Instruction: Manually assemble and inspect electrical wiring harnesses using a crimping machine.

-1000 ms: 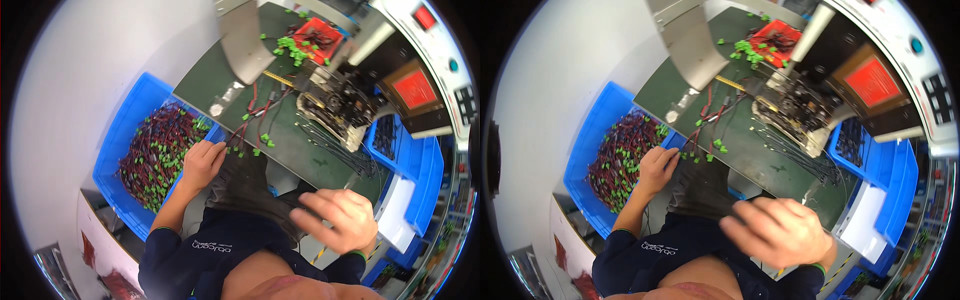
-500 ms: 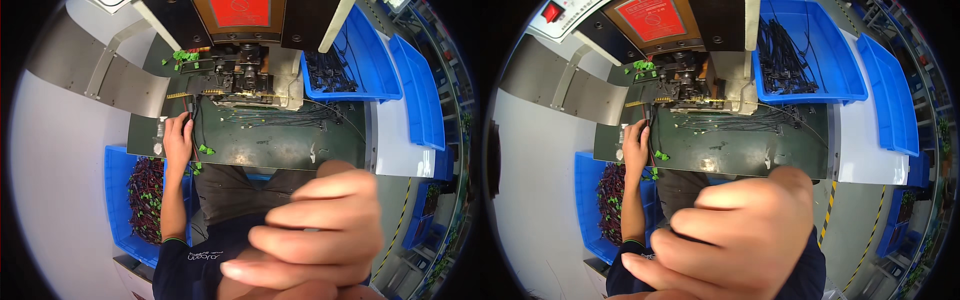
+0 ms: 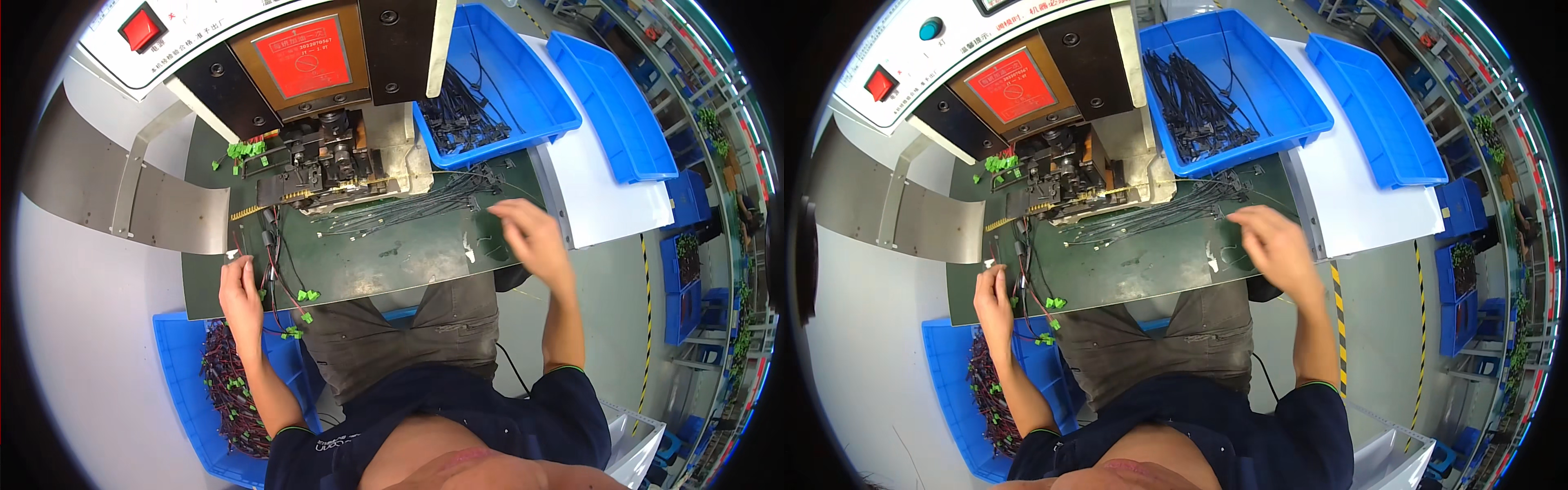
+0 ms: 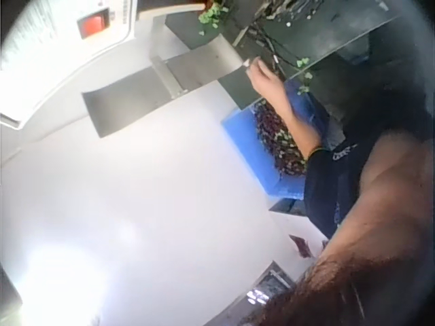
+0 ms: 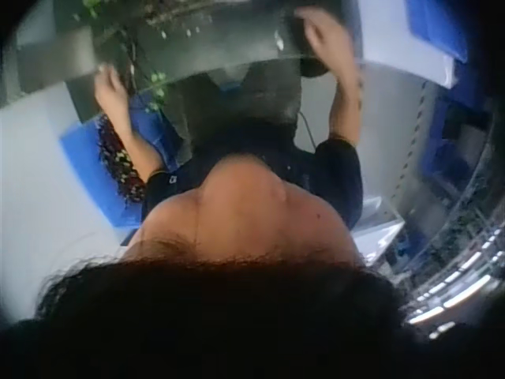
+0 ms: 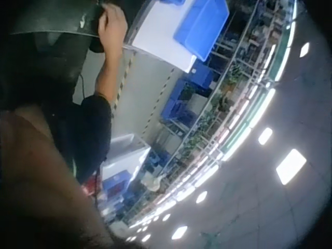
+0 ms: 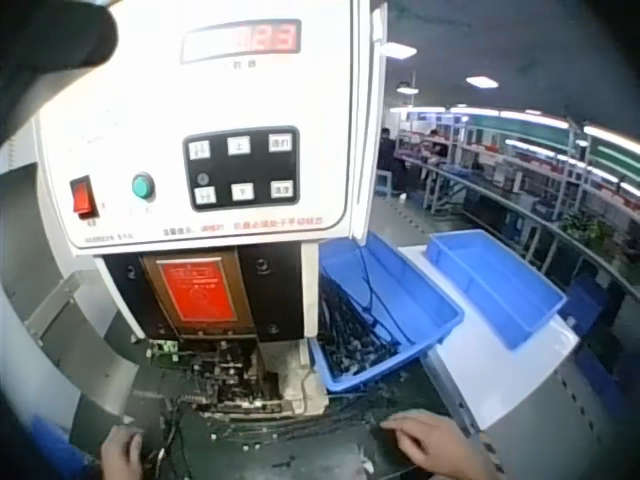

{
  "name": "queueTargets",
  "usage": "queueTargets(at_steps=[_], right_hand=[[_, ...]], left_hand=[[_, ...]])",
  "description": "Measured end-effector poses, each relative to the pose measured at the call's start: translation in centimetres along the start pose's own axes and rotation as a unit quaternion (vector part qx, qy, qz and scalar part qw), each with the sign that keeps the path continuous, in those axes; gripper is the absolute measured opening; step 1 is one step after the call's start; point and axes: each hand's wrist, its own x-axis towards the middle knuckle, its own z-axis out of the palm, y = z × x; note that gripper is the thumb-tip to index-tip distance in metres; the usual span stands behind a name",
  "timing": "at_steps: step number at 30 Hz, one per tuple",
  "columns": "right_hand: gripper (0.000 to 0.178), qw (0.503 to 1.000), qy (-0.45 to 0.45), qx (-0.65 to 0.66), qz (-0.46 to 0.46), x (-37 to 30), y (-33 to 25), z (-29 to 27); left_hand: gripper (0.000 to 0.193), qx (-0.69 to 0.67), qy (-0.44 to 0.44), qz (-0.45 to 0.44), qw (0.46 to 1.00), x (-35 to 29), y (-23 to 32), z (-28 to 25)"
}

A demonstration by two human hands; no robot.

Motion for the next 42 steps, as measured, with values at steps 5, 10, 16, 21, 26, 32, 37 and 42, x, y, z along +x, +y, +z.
queueTargets(at_steps=[5,10,16,21,26,32,37,42], right_hand=[[0.03,0.979,0.017,-0.15,-0.134,2.9,0.0,5.6],[0.025,0.966,0.066,-0.221,-0.117,3.5,0.6,8.5],[0.02,0.957,0.063,-0.215,-0.184,1.9,0.2,7.5],[0.019,0.95,0.041,-0.212,-0.226,2.8,-0.2,7.7],[0.021,0.947,0.075,-0.197,-0.242,2.7,-0.3,6.9],[0.014,0.968,0.087,-0.12,-0.204,2.2,-0.8,4.9],[0.012,0.972,0.118,-0.061,-0.193,2.2,-1.2,3.3],[0.01,0.977,0.088,0.112,-0.156,1.8,-4.4,3.4]], left_hand=[[0.026,0.076,0.011,0.034,0.997,-1.1,1.1,-1.7],[0.033,0.135,0.01,-0.091,0.987,-3.7,2.6,-4.9],[0.017,-0.162,-0.152,-0.133,0.966,-7.0,4.2,-8.5],[0.007,-0.38,-0.302,-0.062,0.872,-8.8,8.2,-2.5],[0.007,-0.361,-0.266,-0.046,0.893,-5.4,8.5,4.2],[0.013,-0.32,-0.158,-0.083,0.93,-3.8,4.5,5.1],[0.012,-0.327,-0.129,-0.05,0.935,-4.2,2.5,3.7],[0.011,-0.446,-0.096,-0.086,0.886,-6.8,7.2,2.0]])
